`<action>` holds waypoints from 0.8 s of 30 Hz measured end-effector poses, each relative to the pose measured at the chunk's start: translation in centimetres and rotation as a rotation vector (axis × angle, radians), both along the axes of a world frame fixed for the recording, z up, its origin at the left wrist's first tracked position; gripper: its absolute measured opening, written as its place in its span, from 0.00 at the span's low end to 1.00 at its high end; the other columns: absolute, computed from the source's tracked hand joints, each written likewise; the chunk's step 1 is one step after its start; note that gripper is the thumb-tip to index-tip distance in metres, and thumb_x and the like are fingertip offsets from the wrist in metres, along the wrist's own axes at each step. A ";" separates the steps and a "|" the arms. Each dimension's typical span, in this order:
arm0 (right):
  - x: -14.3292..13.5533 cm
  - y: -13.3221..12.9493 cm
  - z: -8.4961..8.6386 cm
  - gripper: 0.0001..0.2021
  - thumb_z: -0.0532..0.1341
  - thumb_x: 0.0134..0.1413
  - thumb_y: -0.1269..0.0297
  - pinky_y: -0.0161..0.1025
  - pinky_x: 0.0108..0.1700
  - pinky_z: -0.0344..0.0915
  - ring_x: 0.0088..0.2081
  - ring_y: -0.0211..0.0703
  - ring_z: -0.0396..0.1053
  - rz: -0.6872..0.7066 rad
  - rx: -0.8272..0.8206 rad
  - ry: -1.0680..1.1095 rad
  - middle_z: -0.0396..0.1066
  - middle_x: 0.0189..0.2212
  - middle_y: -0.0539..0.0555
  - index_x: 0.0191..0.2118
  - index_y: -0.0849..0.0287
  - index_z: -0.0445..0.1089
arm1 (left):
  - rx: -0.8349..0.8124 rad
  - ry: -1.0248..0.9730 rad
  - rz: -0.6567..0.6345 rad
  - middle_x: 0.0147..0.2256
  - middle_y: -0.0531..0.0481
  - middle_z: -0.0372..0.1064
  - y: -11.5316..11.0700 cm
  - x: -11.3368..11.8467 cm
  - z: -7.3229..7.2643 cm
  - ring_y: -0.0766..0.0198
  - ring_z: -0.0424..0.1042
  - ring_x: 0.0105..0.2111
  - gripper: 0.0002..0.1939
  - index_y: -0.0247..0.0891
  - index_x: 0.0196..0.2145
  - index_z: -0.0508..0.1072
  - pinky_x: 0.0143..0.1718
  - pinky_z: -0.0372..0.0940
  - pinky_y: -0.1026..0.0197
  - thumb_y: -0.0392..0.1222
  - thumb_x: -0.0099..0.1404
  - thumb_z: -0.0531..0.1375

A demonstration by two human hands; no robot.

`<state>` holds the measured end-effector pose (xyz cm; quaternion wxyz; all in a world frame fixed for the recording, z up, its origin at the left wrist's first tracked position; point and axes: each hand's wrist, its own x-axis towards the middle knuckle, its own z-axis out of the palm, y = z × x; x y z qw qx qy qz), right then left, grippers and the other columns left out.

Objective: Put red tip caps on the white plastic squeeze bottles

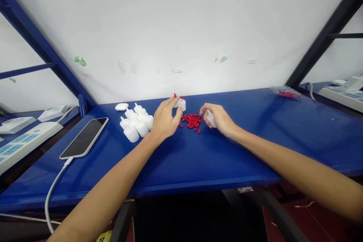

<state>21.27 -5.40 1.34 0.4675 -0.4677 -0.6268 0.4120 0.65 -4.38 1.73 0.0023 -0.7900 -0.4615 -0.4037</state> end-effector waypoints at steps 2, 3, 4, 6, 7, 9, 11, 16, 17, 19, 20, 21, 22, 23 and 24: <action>0.1 0.0 0.0 0.17 0.48 0.62 0.55 0.35 0.21 0.53 0.15 0.36 0.58 -0.003 0.017 -0.036 0.61 0.14 0.46 0.28 0.59 0.66 | -0.087 0.143 0.093 0.58 0.39 0.67 0.7 -0.6 -0.2 0.49 0.66 0.59 0.22 0.33 0.57 0.69 0.60 0.61 0.46 0.38 0.67 0.52; 0.2 0.0 0.0 0.17 0.49 0.61 0.56 0.35 0.22 0.54 0.16 0.36 0.59 -0.003 0.039 -0.064 0.60 0.15 0.46 0.28 0.59 0.66 | -0.137 0.203 0.106 0.58 0.38 0.67 1.0 -0.8 -0.4 0.49 0.67 0.58 0.22 0.32 0.56 0.69 0.60 0.62 0.47 0.38 0.66 0.52; 0.2 -0.1 -0.1 0.16 0.50 0.61 0.56 0.35 0.23 0.54 0.18 0.37 0.59 -0.004 0.077 -0.106 0.60 0.15 0.46 0.28 0.58 0.66 | -0.183 0.251 0.102 0.57 0.38 0.67 1.1 -0.9 -0.6 0.48 0.67 0.57 0.22 0.32 0.56 0.69 0.59 0.62 0.47 0.38 0.66 0.51; 0.2 -0.1 -0.2 0.14 0.52 0.60 0.58 0.36 0.27 0.55 0.21 0.38 0.61 -0.012 0.179 -0.230 0.62 0.17 0.46 0.29 0.58 0.67 | -0.252 0.322 0.084 0.59 0.34 0.64 1.3 -1.0 -1.2 0.47 0.65 0.59 0.24 0.30 0.58 0.66 0.59 0.62 0.46 0.39 0.68 0.50; 0.3 -0.1 -0.2 0.13 0.53 0.60 0.58 0.36 0.29 0.55 0.22 0.38 0.62 -0.021 0.226 -0.297 0.63 0.19 0.47 0.29 0.58 0.67 | -0.276 0.349 0.078 0.60 0.31 0.61 1.4 -1.0 -1.4 0.45 0.63 0.60 0.25 0.28 0.60 0.63 0.59 0.61 0.45 0.41 0.68 0.49; 0.4 0.0 -0.3 0.11 0.54 0.60 0.58 0.37 0.30 0.53 0.24 0.39 0.62 -0.041 0.279 -0.400 0.66 0.21 0.47 0.31 0.57 0.68 | -0.300 0.389 0.076 0.62 0.26 0.56 1.2 -0.9 -1.8 0.42 0.61 0.61 0.28 0.26 0.63 0.58 0.57 0.62 0.43 0.42 0.69 0.49; 0.6 0.1 -0.3 0.11 0.53 0.60 0.58 0.38 0.31 0.53 0.25 0.40 0.62 -0.051 0.285 -0.442 0.66 0.22 0.47 0.32 0.57 0.68 | -0.280 0.400 0.091 0.62 0.25 0.54 1.0 -0.8 -1.9 0.41 0.63 0.60 0.28 0.27 0.63 0.57 0.54 0.64 0.43 0.43 0.69 0.50; 0.8 0.4 -0.5 0.05 0.53 0.53 0.65 0.39 0.32 0.52 0.26 0.41 0.59 -0.033 0.245 -0.405 0.63 0.24 0.46 0.37 0.55 0.62 | -0.167 0.439 0.074 0.49 0.36 0.66 0.6 -0.7 -0.9 0.51 0.72 0.46 0.18 0.32 0.50 0.71 0.47 0.68 0.50 0.36 0.67 0.50; 0.8 0.4 -0.5 0.07 0.53 0.51 0.67 0.39 0.32 0.52 0.26 0.41 0.59 -0.026 0.235 -0.398 0.63 0.25 0.46 0.38 0.55 0.60 | -0.152 0.478 0.019 0.45 0.39 0.68 0.6 -0.8 -0.6 0.52 0.71 0.45 0.16 0.33 0.47 0.73 0.47 0.67 0.51 0.34 0.66 0.49; 0.8 0.5 -0.7 0.10 0.53 0.49 0.68 0.39 0.32 0.52 0.27 0.41 0.59 -0.025 0.234 -0.401 0.63 0.27 0.47 0.40 0.54 0.56 | -0.129 0.567 -0.106 0.41 0.42 0.70 0.6 -1.1 -0.1 0.53 0.70 0.45 0.16 0.35 0.44 0.74 0.46 0.67 0.53 0.32 0.65 0.50; 0.7 0.5 -0.8 0.11 0.52 0.49 0.68 0.39 0.32 0.53 0.28 0.42 0.59 -0.033 0.243 -0.407 0.63 0.28 0.47 0.40 0.54 0.55 | -0.124 0.608 -0.151 0.40 0.42 0.70 0.6 -1.3 0.1 0.53 0.70 0.45 0.16 0.36 0.44 0.75 0.46 0.67 0.54 0.32 0.64 0.50; 0.7 0.6 -0.8 0.11 0.52 0.49 0.68 0.39 0.33 0.53 0.28 0.42 0.60 -0.043 0.255 -0.415 0.63 0.29 0.48 0.40 0.54 0.54 | -0.124 0.641 -0.175 0.40 0.43 0.71 0.6 -1.5 0.4 0.53 0.70 0.44 0.16 0.36 0.44 0.75 0.44 0.67 0.54 0.33 0.63 0.51; 0.7 0.6 -0.9 0.10 0.52 0.49 0.68 0.39 0.33 0.54 0.29 0.42 0.60 -0.048 0.267 -0.424 0.63 0.30 0.49 0.40 0.54 0.54 | -0.131 0.671 -0.190 0.40 0.43 0.71 0.5 -1.7 0.6 0.53 0.71 0.43 0.16 0.37 0.45 0.75 0.42 0.67 0.55 0.33 0.63 0.52; 0.7 0.6 -0.9 0.10 0.52 0.49 0.68 0.40 0.33 0.54 0.29 0.42 0.60 -0.049 0.279 -0.434 0.63 0.30 0.49 0.39 0.54 0.53 | -0.143 0.696 -0.201 0.39 0.43 0.71 0.5 -1.9 0.7 0.53 0.71 0.42 0.15 0.38 0.45 0.75 0.40 0.67 0.55 0.34 0.63 0.54; 0.7 0.6 -0.9 0.09 0.52 0.50 0.68 0.40 0.34 0.54 0.30 0.42 0.60 -0.044 0.294 -0.445 0.63 0.31 0.49 0.39 0.54 0.53 | -0.155 0.714 -0.210 0.39 0.44 0.71 0.5 -2.1 0.9 0.54 0.71 0.41 0.14 0.38 0.44 0.76 0.39 0.67 0.55 0.35 0.63 0.54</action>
